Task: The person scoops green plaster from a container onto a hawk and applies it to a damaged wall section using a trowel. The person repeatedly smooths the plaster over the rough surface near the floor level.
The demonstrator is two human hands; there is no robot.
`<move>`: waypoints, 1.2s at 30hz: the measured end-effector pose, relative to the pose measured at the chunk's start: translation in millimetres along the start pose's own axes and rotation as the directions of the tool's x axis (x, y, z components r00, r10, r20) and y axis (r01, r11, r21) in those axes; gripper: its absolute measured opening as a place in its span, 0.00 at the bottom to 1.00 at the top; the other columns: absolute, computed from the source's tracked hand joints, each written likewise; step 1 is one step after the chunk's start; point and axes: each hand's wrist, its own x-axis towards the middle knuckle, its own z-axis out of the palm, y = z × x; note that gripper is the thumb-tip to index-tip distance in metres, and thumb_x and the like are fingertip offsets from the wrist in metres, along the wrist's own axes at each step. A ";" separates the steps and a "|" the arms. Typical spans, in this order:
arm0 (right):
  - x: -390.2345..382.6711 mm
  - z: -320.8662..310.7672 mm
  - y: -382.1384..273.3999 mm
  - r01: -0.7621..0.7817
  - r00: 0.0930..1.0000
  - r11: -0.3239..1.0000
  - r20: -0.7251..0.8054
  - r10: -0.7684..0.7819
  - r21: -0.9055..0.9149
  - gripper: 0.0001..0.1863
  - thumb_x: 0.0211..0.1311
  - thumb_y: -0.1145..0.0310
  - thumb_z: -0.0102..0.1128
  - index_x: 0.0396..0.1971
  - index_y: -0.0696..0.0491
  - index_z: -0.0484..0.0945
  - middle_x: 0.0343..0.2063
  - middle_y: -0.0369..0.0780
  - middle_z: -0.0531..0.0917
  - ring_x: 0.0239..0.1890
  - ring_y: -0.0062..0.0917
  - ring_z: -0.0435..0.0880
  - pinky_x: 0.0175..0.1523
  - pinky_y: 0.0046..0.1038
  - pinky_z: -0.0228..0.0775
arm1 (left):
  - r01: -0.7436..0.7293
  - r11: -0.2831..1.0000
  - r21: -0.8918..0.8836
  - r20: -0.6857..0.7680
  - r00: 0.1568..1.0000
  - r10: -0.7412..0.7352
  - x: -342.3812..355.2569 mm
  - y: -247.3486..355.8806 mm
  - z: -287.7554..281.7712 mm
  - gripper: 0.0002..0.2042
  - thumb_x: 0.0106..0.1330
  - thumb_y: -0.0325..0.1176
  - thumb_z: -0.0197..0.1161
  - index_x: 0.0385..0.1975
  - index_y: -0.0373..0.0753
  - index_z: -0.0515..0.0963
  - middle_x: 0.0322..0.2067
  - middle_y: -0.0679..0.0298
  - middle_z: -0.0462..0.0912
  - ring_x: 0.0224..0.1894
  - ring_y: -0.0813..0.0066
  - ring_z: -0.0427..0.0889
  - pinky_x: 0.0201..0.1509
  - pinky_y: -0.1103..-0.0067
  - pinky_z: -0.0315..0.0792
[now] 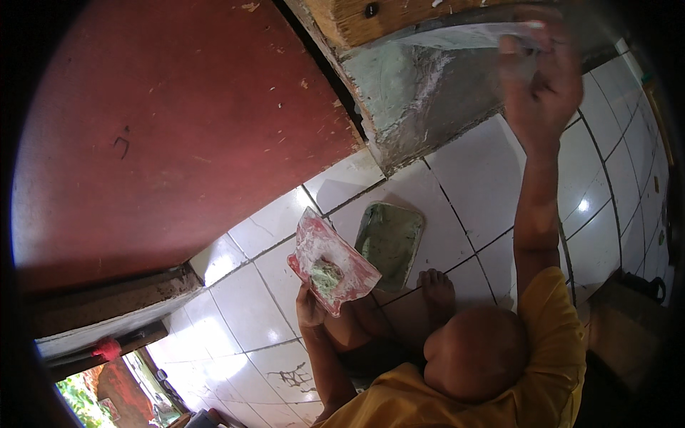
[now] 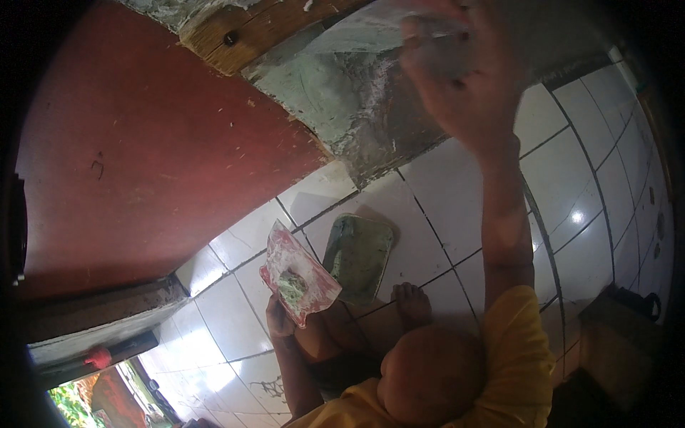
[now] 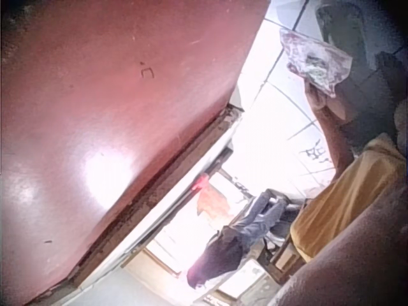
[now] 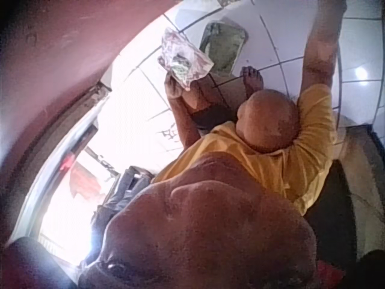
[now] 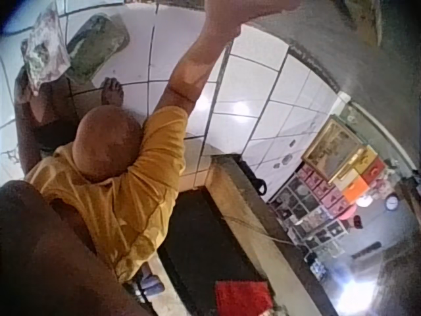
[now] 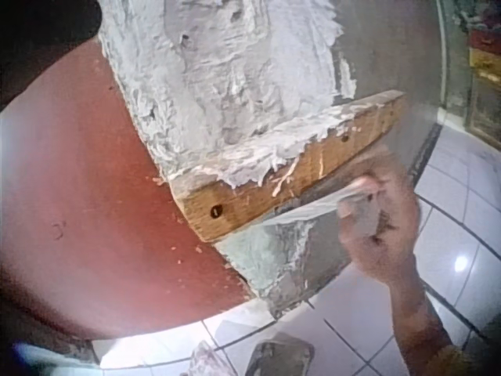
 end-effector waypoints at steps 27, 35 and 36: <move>-124.3 17.6 -28.4 -0.953 0.301 0.208 0.752 0.586 0.220 0.19 0.59 0.63 0.58 0.51 0.51 0.70 0.32 0.28 0.75 0.26 0.07 0.66 0.26 0.13 0.59 | 0.036 0.993 0.114 0.042 0.998 -0.041 5.5 -9.5 43.4 0.31 0.59 0.32 0.55 0.62 0.34 0.52 0.56 0.54 0.66 0.56 0.62 0.69 0.59 0.71 0.67; -159.6 20.8 -34.1 -0.994 -0.066 -0.104 0.873 0.483 -0.017 0.20 0.60 0.58 0.56 0.47 0.56 0.72 0.29 0.29 0.74 0.28 0.08 0.70 0.29 0.15 0.63 | -0.037 0.991 0.126 0.204 0.979 0.010 1.7 -15.7 121.1 0.34 0.58 0.38 0.61 0.61 0.32 0.54 0.53 0.53 0.69 0.53 0.61 0.73 0.57 0.67 0.70; -156.9 19.4 -35.9 -0.995 -0.066 -0.099 0.870 0.488 -0.020 0.20 0.60 0.58 0.56 0.46 0.57 0.73 0.29 0.30 0.75 0.29 0.09 0.71 0.30 0.16 0.64 | -0.059 0.989 0.134 0.205 0.978 0.030 0.9 -16.9 123.5 0.34 0.58 0.41 0.62 0.61 0.33 0.55 0.53 0.53 0.69 0.53 0.62 0.73 0.56 0.67 0.70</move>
